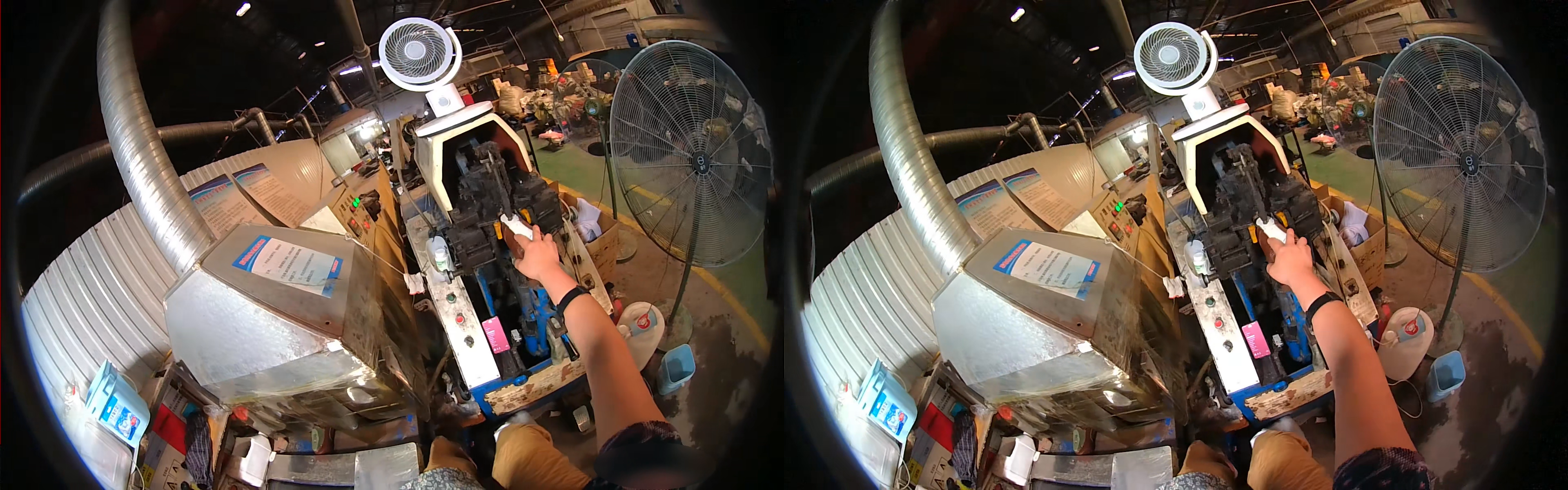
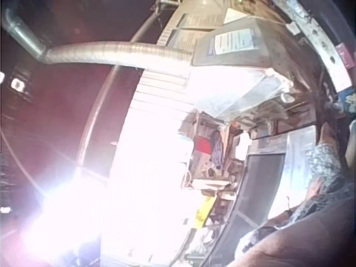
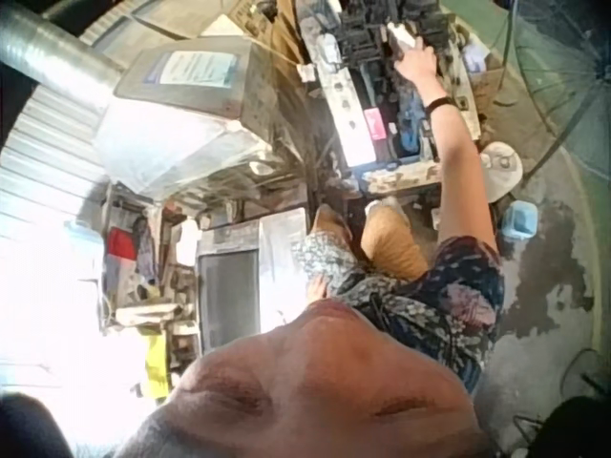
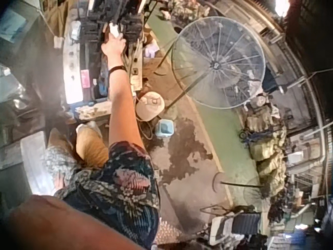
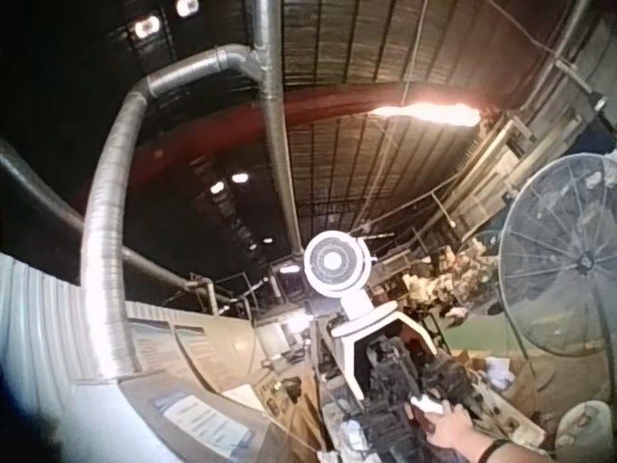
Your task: Operate a shoe-lasting or molding machine to assemble shoe uppers and soles.
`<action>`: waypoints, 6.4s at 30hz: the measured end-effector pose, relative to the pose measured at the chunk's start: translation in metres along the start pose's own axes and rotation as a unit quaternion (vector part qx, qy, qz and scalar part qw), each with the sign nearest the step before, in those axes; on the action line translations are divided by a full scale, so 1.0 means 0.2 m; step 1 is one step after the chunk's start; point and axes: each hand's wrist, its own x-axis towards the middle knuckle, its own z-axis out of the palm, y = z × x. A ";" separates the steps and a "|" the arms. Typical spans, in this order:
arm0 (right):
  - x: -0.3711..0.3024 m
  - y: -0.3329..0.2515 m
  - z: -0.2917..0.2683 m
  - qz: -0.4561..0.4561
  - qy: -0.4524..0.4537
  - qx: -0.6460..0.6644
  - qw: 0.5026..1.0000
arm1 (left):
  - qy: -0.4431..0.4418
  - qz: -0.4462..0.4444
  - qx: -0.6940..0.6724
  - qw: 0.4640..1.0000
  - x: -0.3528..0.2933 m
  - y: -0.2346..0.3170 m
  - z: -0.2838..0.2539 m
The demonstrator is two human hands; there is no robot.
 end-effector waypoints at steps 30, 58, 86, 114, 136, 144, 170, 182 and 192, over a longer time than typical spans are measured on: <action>0.00 -0.03 -0.06 0.019 0.021 0.008 1.000 | 0.116 -0.022 -0.038 0.992 0.05 0.31 -0.23; 0.10 -0.06 -0.12 0.012 -0.019 -0.035 0.999 | 0.144 -0.056 -0.074 0.985 0.06 0.30 -0.17; -1.00 -0.01 -0.04 -0.207 0.198 0.245 0.926 | 0.058 -0.225 -0.626 0.744 0.36 0.49 -0.52; -2.06 -1.31 0.71 0.053 -0.496 0.647 0.577 | 0.028 -0.328 0.149 0.932 -0.39 -0.04 -0.57; -2.87 -0.73 0.78 -0.517 -0.549 0.335 0.565 | 0.228 -0.105 -0.200 0.947 0.01 0.29 -0.51; -2.99 -0.59 1.14 -0.508 -0.400 0.511 0.567 | 0.218 0.014 -0.102 0.971 0.15 0.44 -0.48; -2.88 -0.75 0.51 -0.583 -0.521 0.292 0.550 | 0.044 -0.100 -0.484 0.868 0.12 0.22 -0.53; -2.92 -0.86 0.65 -0.619 -0.362 0.437 0.544 | 0.120 -0.134 0.050 0.982 0.26 -0.60 -0.51; -2.82 -1.02 0.57 -0.601 -0.459 0.434 0.490 | 0.128 -0.142 0.033 0.981 0.27 -0.61 -0.54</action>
